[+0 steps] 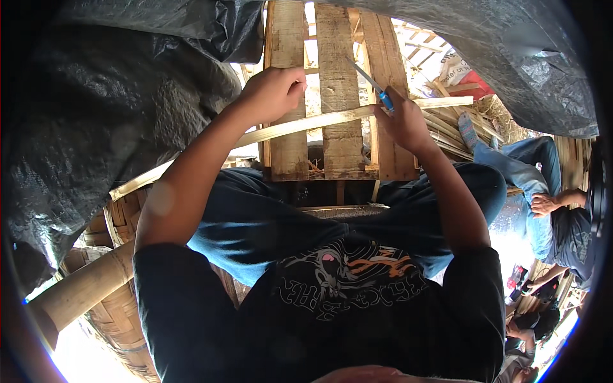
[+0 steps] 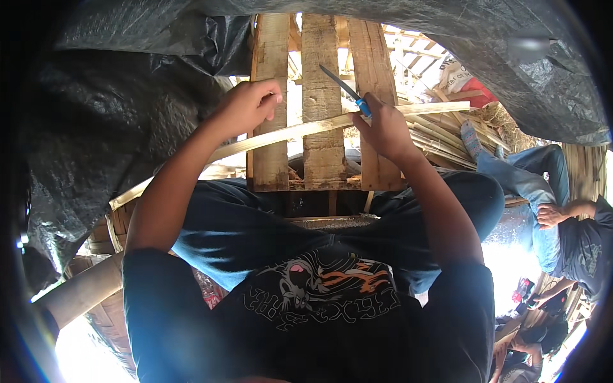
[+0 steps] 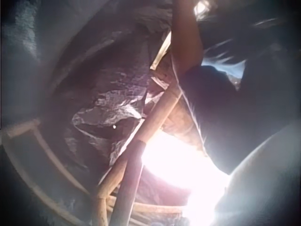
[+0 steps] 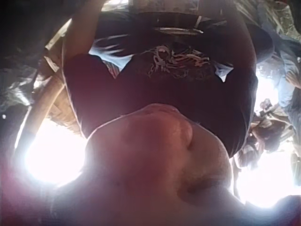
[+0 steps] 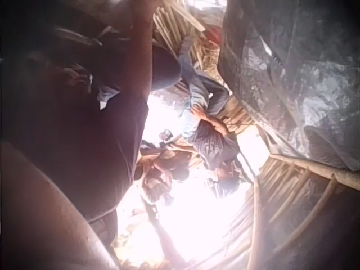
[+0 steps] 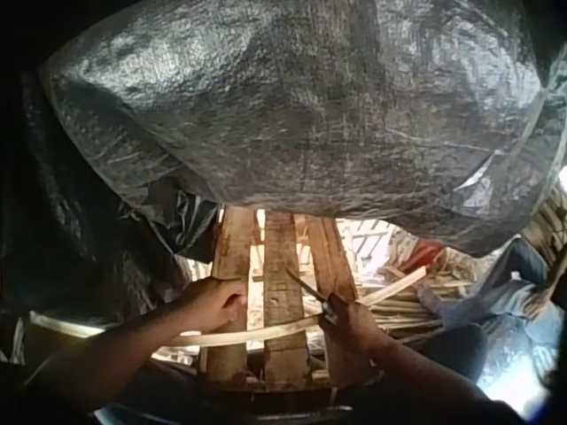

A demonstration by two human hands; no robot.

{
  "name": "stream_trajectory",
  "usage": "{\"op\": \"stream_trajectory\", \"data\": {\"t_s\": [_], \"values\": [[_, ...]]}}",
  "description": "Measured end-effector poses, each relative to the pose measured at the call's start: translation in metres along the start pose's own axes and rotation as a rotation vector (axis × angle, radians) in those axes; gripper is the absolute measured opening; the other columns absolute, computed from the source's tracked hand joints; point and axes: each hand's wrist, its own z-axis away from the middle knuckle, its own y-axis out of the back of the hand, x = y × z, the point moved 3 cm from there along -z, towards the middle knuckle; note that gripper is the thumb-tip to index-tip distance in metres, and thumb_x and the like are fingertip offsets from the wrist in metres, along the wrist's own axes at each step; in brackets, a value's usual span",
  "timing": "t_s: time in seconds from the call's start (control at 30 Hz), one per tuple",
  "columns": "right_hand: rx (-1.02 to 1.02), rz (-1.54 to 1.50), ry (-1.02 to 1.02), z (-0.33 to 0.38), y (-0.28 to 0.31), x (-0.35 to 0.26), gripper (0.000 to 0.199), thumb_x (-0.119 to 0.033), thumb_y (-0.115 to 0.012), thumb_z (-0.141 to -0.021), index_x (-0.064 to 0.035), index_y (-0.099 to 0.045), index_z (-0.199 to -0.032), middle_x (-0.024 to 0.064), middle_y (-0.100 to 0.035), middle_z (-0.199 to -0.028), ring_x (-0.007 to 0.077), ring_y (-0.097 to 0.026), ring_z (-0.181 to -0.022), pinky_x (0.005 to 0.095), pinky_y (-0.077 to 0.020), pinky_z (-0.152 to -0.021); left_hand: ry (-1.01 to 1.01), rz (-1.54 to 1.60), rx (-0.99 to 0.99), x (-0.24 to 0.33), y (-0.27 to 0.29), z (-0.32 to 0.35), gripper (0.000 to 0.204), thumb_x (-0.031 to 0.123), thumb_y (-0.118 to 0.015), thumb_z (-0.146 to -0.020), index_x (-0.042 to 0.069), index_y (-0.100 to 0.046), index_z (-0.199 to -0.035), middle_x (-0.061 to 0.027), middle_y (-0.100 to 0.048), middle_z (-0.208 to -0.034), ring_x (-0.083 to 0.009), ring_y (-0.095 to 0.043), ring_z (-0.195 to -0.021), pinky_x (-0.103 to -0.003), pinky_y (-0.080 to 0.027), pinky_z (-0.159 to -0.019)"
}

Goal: Shaving a thin strip of bamboo using a knife while sitting over a wooden pallet.

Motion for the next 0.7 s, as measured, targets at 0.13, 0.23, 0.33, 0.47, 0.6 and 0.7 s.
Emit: {"op": "stream_trajectory", "data": {"t_s": [0.13, 0.23, 0.33, 0.47, 0.6, 0.7], "values": [[-0.002, 0.008, 0.018, -0.001, 0.001, -0.002, 0.031, -0.028, -0.068, -0.087, -0.0025, -0.055, -0.100, 0.0190, -0.064, -0.080, 0.0410, -0.064, -0.078, 0.0459, -0.0498, -0.065, 0.000, -0.043, 0.063, 0.002, 0.001, -0.003, 0.014, 0.023, -0.054, -0.095, 0.009, -0.059, -0.093, -0.0046, -0.067, -0.068, -0.0205, -0.065, -0.062, -0.034, -0.048, -0.058], [-0.032, -0.002, 0.028, 0.001, 0.002, -0.001, 0.033, -0.029, -0.069, -0.087, -0.0019, -0.055, -0.099, 0.0195, -0.064, -0.080, 0.0412, -0.065, -0.078, 0.0456, -0.0498, -0.065, 0.028, -0.076, 0.167, 0.002, 0.008, -0.006, 0.014, 0.025, -0.055, -0.095, 0.012, -0.060, -0.094, -0.0038, -0.068, -0.069, -0.0212, -0.067, -0.064, -0.034, -0.049, -0.059], [-0.042, 0.036, 0.015, 0.005, -0.002, 0.001, 0.034, -0.029, -0.070, -0.086, -0.0015, -0.055, -0.099, 0.0200, -0.065, -0.081, 0.0415, -0.065, -0.079, 0.0453, -0.0499, -0.065, 0.106, -0.012, 0.294, -0.007, 0.026, -0.009, 0.015, 0.027, -0.054, -0.096, 0.013, -0.061, -0.095, -0.0027, -0.068, -0.070, -0.0221, -0.068, -0.066, -0.035, -0.050, -0.059], [-0.059, 0.023, -0.037, 0.004, 0.001, -0.002, 0.034, -0.029, -0.070, -0.086, -0.0019, -0.055, -0.098, 0.0201, -0.064, -0.079, 0.0420, -0.064, -0.078, 0.0457, -0.0494, -0.065, 0.230, -0.266, 0.172, -0.038, 0.036, -0.010, 0.033, 0.040, -0.056, -0.094, 0.013, -0.063, -0.113, -0.0114, -0.072, -0.096, -0.0270, -0.069, -0.092, -0.038, -0.053, -0.076], [0.008, -0.015, 0.016, 0.002, 0.006, -0.003, 0.033, -0.029, -0.070, -0.086, -0.0021, -0.053, -0.095, 0.0195, -0.062, -0.075, 0.0422, -0.063, -0.074, 0.0468, -0.0482, -0.063, 0.420, -0.395, 0.025, -0.059, 0.019, -0.004, 0.066, 0.050, -0.056, -0.092, 0.002, -0.048, -0.137, -0.0188, -0.065, -0.118, -0.0352, -0.062, -0.110, -0.040, -0.050, -0.091], [0.011, 0.006, 0.015, 0.002, 0.007, -0.004, 0.033, -0.029, -0.069, -0.087, -0.0023, -0.052, -0.094, 0.0191, -0.061, -0.074, 0.0423, -0.062, -0.074, 0.0473, -0.0477, -0.062, 0.209, -0.367, 0.015, -0.061, 0.016, 0.007, 0.059, 0.049, -0.057, -0.093, 0.001, -0.057, -0.126, -0.0197, -0.067, -0.111, -0.0330, -0.064, -0.104, -0.039, -0.049, -0.089]]}}
